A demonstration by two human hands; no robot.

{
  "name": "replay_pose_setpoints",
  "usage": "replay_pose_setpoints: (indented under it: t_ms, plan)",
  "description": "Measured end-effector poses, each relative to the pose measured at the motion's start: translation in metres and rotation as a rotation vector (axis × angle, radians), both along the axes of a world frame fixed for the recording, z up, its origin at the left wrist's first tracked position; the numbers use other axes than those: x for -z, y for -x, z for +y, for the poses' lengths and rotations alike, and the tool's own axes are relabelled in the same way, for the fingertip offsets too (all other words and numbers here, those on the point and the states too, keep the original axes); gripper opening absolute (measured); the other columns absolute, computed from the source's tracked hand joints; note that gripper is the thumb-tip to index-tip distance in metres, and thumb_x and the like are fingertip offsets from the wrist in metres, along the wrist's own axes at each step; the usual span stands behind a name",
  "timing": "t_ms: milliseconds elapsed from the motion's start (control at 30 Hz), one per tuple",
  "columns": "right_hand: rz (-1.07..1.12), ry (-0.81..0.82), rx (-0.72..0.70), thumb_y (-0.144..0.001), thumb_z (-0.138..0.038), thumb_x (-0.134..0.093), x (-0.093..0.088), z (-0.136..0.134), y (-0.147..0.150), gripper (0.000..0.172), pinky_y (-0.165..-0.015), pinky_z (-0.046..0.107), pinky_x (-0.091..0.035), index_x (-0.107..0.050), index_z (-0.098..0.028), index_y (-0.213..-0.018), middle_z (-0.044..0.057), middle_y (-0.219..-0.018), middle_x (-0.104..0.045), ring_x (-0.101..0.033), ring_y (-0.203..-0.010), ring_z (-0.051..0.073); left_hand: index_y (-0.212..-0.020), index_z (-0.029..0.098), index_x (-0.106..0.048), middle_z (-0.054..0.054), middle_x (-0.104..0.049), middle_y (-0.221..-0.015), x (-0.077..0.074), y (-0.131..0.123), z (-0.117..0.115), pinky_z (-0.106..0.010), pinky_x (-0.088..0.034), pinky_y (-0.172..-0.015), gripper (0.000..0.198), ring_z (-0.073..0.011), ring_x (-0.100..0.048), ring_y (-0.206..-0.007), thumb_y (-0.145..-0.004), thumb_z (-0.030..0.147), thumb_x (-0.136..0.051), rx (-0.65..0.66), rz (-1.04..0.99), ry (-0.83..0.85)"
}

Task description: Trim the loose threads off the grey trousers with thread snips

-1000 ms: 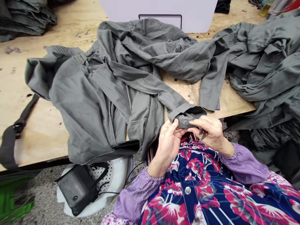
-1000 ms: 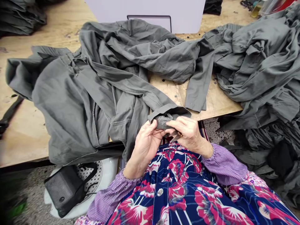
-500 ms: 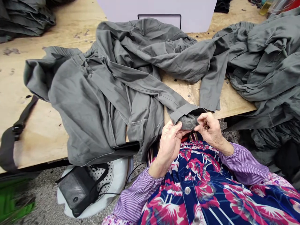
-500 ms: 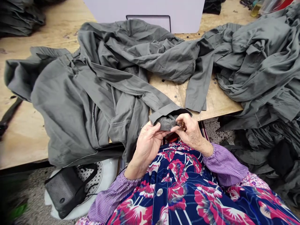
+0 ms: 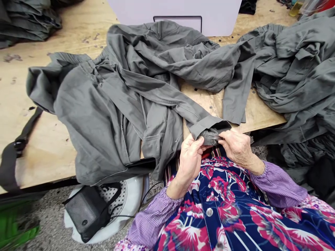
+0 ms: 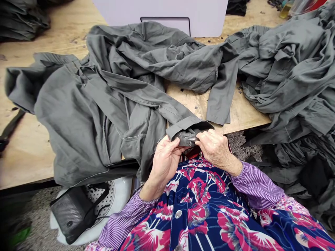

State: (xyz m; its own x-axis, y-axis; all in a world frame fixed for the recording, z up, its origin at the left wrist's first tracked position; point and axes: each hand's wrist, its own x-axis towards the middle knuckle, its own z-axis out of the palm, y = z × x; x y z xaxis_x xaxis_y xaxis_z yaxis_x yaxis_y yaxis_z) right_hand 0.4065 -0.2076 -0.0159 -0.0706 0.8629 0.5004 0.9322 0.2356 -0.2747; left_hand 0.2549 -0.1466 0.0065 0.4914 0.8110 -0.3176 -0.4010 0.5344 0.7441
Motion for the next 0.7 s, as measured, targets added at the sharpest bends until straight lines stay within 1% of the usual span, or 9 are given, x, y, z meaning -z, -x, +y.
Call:
replay_pose_setpoints:
  t_ms: [100,233,267,367,500,567,633,667,700]
  plan:
    - [0.133,0.03,0.0,-0.089,-0.024,-0.045,-0.006,0.003,0.003,0.014,-0.062,0.029,-0.039,-0.057,-0.016,-0.089,0.005,-0.072,-0.059,-0.051,-0.066,0.016,-0.097,0.018,-0.062,-0.003,-0.07,-0.086,0.0,0.0,-0.001,-0.03,-0.053,-0.08,0.022,-0.0161,-0.066,-0.084,-0.075,0.022,-0.06,0.007,0.011,-0.005]
    - [0.343,0.035,-0.044,-0.083,-0.031,-0.056,-0.011,0.013,0.009,0.02,-0.063,0.028,-0.041,-0.056,-0.016,-0.096,0.005,-0.077,-0.06,-0.054,-0.07,0.015,-0.095,0.018,-0.062,-0.003,-0.07,-0.088,0.002,-0.001,-0.003,-0.029,-0.052,-0.081,0.019,-0.0155,-0.065,-0.084,-0.076,0.019,-0.058,0.05,0.004,-0.021]
    - [0.362,0.018,-0.065,-0.082,-0.03,-0.059,-0.011,0.017,0.011,0.019,-0.061,0.027,-0.041,-0.057,-0.016,-0.095,0.004,-0.074,-0.06,-0.053,-0.068,0.015,-0.094,0.018,-0.062,-0.003,-0.069,-0.089,0.003,-0.001,-0.003,-0.028,-0.051,-0.081,0.019,-0.0152,-0.065,-0.085,-0.076,0.018,-0.058,0.067,0.006,-0.041]
    - [0.349,-0.036,-0.131,-0.08,-0.017,-0.054,-0.008,0.026,0.015,0.003,-0.056,0.025,-0.035,-0.058,-0.016,-0.08,0.001,-0.063,-0.054,-0.048,-0.06,0.013,-0.093,0.018,-0.063,-0.002,-0.068,-0.092,0.007,0.0,-0.005,-0.026,-0.048,-0.083,0.017,-0.0139,-0.062,-0.087,-0.078,0.016,-0.055,0.107,0.027,-0.126]
    - [0.378,-0.064,-0.127,-0.078,-0.008,-0.046,-0.01,0.026,0.022,0.014,-0.054,0.025,-0.033,-0.053,-0.017,-0.07,0.0,-0.059,-0.052,-0.045,-0.056,0.012,-0.089,0.017,-0.061,-0.001,-0.066,-0.085,0.009,-0.002,-0.006,-0.023,-0.047,-0.075,0.013,-0.011,-0.059,-0.075,-0.078,0.017,-0.054,0.096,0.058,-0.144]
    - [0.487,-0.016,-0.217,-0.08,-0.01,-0.046,-0.015,0.02,0.024,0.015,-0.053,0.023,-0.034,-0.051,-0.017,-0.068,0.0,-0.06,-0.052,-0.046,-0.056,0.01,-0.088,0.018,-0.06,0.001,-0.063,-0.076,0.01,-0.001,-0.004,-0.021,-0.045,-0.067,0.013,-0.01,-0.055,-0.066,-0.077,0.019,-0.054,0.078,0.077,-0.134]
    - [0.572,0.096,-0.391,-0.084,-0.015,-0.049,-0.019,0.011,0.021,0.017,-0.053,0.021,-0.036,-0.05,-0.017,-0.067,-0.001,-0.059,-0.052,-0.047,-0.055,0.008,-0.085,0.018,-0.06,0.002,-0.06,-0.07,0.011,0.005,0.001,-0.02,-0.042,-0.062,0.013,-0.0104,-0.052,-0.062,-0.074,0.018,-0.054,0.083,0.179,-0.202]
    - [0.581,0.135,-0.437,-0.085,-0.018,-0.052,-0.02,0.006,0.016,0.019,-0.053,0.02,-0.036,-0.05,-0.018,-0.066,-0.002,-0.058,-0.051,-0.047,-0.053,0.008,-0.081,0.017,-0.061,0.003,-0.059,-0.066,0.012,0.01,0.004,-0.02,-0.04,-0.06,0.011,-0.0111,-0.052,-0.061,-0.073,0.017,-0.052,0.112,0.287,-0.282]
    - [0.559,0.141,-0.422,-0.084,-0.022,-0.055,-0.019,0.002,0.01,0.019,-0.052,0.02,-0.035,-0.05,-0.018,-0.066,-0.003,-0.056,-0.051,-0.046,-0.051,0.007,-0.073,0.016,-0.06,0.003,-0.057,-0.063,0.014,0.017,0.008,-0.021,-0.038,-0.059,0.01,-0.0121,-0.051,-0.061,-0.071,0.014,-0.051,0.167,0.429,-0.395]
